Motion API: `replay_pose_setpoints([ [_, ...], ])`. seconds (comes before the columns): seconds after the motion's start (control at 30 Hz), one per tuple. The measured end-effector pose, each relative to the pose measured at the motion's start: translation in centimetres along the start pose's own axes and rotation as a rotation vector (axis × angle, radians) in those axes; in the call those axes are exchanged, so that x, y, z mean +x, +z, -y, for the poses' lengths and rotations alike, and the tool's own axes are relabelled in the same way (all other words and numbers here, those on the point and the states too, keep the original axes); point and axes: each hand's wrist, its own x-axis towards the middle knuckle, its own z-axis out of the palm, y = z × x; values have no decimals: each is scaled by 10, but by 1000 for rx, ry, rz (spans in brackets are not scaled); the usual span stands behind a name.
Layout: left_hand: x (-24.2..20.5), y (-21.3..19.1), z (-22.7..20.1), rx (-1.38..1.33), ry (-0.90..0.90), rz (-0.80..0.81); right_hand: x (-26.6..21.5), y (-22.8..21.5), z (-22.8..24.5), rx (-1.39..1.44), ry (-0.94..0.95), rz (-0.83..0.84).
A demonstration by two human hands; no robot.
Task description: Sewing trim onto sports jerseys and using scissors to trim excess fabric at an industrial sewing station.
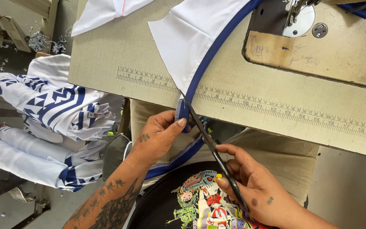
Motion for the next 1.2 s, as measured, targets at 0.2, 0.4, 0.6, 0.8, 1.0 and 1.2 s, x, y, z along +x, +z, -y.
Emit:
replay_pose_setpoints([
  [0.2,1,0,-2,37,-25,-16,1,-1,8,-42,106,-54],
  [0.4,0,-1,0,48,3,-1,11,0,15,-54,29,-8],
  [0.6,0,-1,-1,41,-5,32,17,1,14,-103,59,-49],
  [0.8,1,-5,0,125,-59,17,22,-3,11,-49,42,-29],
  [1.0,-12,-23,-16,1003,-65,113,21,-4,38,-67,215,-92],
  [1.2,-23,-51,-111,1026,-87,64,7,-20,46,-150,155,78],
])
